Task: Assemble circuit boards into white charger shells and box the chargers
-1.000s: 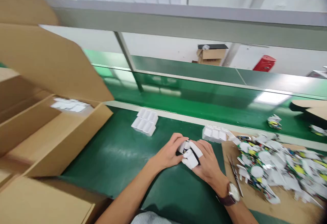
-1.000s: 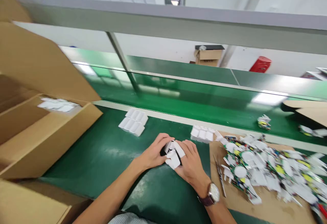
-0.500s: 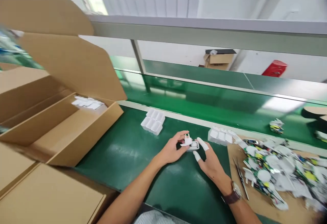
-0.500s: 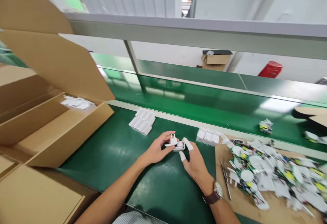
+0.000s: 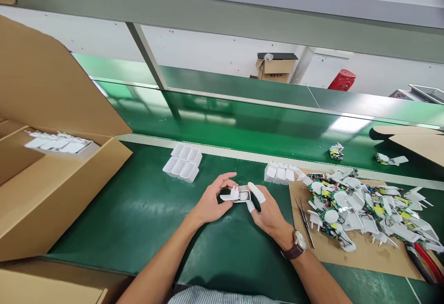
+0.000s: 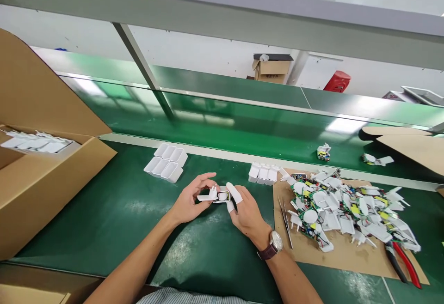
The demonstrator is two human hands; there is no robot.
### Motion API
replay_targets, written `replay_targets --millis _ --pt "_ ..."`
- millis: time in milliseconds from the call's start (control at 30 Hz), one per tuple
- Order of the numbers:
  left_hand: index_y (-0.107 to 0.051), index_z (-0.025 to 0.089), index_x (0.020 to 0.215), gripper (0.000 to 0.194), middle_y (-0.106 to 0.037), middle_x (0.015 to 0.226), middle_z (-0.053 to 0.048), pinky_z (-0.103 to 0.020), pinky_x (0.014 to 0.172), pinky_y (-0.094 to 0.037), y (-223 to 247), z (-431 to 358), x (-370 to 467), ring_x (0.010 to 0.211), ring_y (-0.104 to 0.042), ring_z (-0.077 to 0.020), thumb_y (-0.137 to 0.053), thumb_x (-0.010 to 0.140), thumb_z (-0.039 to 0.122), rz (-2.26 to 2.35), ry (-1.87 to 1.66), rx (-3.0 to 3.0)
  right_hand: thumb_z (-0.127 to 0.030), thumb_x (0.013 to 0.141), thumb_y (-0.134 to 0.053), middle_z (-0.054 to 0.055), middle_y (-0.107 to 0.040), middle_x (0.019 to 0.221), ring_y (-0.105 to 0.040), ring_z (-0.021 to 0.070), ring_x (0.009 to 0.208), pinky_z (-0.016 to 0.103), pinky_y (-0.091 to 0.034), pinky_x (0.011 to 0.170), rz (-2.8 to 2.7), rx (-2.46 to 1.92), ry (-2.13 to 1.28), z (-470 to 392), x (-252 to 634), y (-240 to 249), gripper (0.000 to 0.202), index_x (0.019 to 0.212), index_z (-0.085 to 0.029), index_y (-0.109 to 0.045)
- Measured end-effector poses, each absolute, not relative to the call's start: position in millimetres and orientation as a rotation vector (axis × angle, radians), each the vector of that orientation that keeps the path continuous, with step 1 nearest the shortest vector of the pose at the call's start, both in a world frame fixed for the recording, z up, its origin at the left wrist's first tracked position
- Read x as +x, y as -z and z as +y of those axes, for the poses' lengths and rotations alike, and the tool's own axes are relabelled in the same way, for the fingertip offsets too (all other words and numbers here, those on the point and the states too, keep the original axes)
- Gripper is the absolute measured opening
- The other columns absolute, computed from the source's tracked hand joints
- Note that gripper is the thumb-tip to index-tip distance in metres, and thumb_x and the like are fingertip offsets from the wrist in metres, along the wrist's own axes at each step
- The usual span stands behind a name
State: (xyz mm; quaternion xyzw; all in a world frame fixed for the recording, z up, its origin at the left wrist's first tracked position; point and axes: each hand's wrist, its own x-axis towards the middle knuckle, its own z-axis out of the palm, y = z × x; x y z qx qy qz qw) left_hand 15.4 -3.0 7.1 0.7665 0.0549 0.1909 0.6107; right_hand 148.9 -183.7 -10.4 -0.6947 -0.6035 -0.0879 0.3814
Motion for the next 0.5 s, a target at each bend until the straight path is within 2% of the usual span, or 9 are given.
replay_targets --millis 133,200,300,400,500 --pt "-0.044 0.023 0.146 0.064 -0.071 0.108 -0.007 -0.04 0.099 -0.054 -7 -1 15 0.104 -0.069 -0.0209 -0.065 0.087 0.015 0.115 -0.435 1.774 -0.002 0.091 -0.049 0.013 -0.067 0.119 -0.067 0.0272 0.108 0.046 -0.064 0.089 -1.495 -1.753 0.169 -184 149 12 0.074 0.159 -0.024 -0.03" --pt "-0.037 0.026 0.154 0.078 -0.069 0.125 -0.011 -0.043 0.103 -0.053 -8 1 14 0.113 -0.067 -0.0234 -0.072 0.085 0.019 0.108 -0.365 1.809 -0.003 0.092 -0.051 0.012 -0.068 0.122 -0.067 0.0259 0.112 0.046 -0.063 0.094 -1.441 -1.708 0.093 -184 150 15 0.071 0.158 -0.024 -0.032" --pt "-0.026 0.03 0.162 0.095 -0.057 0.151 -0.014 -0.046 0.106 -0.052 -9 4 13 0.127 -0.063 -0.0281 -0.078 0.083 0.023 0.065 -0.139 1.857 -0.008 0.097 -0.051 0.009 -0.071 0.119 -0.071 0.0213 0.108 0.042 -0.062 0.097 -1.321 -1.641 -0.054 -184 151 20 0.061 0.154 -0.024 -0.037" --pt "-0.034 0.032 0.16 0.087 -0.061 0.147 -0.012 -0.045 0.101 -0.056 -5 2 13 0.121 -0.066 -0.0279 -0.078 0.086 0.03 0.045 -0.038 1.907 -0.011 0.098 -0.051 0.006 -0.073 0.113 -0.074 0.0178 0.102 0.035 -0.063 0.095 -1.233 -1.644 -0.107 -184 152 21 0.05 0.146 -0.024 -0.048" --pt "-0.048 0.031 0.153 0.079 -0.066 0.137 -0.011 -0.045 0.098 -0.057 3 0 16 0.115 -0.067 -0.0275 -0.083 0.082 0.038 0.08 -0.199 2.013 -0.007 0.094 -0.049 0.008 -0.07 0.119 -0.071 0.0172 0.106 0.033 -0.062 0.094 -1.244 -1.649 -0.117 -185 150 15 0.049 0.141 -0.024 -0.052"
